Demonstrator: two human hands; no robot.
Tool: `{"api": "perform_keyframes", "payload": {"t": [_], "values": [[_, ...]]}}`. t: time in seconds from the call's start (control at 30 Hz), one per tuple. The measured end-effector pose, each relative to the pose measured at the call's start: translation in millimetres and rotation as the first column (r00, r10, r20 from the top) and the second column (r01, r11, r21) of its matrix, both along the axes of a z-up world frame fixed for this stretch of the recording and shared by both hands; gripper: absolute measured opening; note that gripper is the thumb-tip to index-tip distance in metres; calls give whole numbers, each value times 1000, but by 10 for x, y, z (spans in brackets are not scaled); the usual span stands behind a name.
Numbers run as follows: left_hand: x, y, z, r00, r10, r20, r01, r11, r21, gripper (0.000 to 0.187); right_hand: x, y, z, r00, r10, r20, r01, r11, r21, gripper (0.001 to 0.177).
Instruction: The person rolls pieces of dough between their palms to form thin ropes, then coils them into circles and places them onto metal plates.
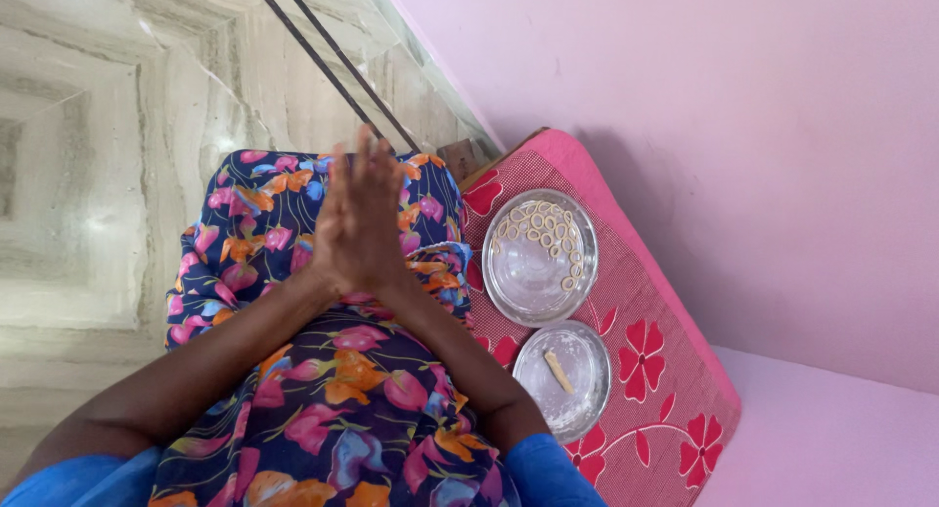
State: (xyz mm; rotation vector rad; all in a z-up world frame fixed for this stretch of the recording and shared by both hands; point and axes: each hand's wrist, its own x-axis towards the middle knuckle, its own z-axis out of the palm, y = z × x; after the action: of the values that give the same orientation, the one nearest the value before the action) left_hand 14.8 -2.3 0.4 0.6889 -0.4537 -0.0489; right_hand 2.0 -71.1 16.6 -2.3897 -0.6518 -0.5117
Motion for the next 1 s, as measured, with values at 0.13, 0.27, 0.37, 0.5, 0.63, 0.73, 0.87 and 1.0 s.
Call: {"api": "perform_keyframes", "payload": {"t": [0.13,0.27,0.37,0.5,0.63,0.73,0.87,1.0], "values": [[50,147,151,642,-685,-345,428,693,-580,94,232,-216,171,942,-318,-105,334,915,226,73],[-252,-302,351,939,-118,-323,-57,873,-485,78,-173,172,186,985,-53,166,101,951,-293,58],[-60,19,264,929,-69,-363,-89,912,-401,75,-21,71,254,988,-140,-61,144,987,69,68],[30,267,-85,588,-644,-489,429,761,-487,88,139,-4,336,922,-371,-112,386,907,167,65],[321,-48,-516,680,-685,-262,542,710,-450,90,-101,317,313,984,13,-177,-80,924,-375,64],[204,65,-382,642,-725,-251,545,661,-516,91,-12,276,162,958,-124,-257,39,950,-311,60],[90,205,-123,533,-677,-507,504,736,-453,89,139,-337,47,928,-361,-97,368,928,66,61],[28,150,-246,341,-834,-434,506,552,-663,89,-82,-310,56,920,-352,-169,381,905,189,68]]}}
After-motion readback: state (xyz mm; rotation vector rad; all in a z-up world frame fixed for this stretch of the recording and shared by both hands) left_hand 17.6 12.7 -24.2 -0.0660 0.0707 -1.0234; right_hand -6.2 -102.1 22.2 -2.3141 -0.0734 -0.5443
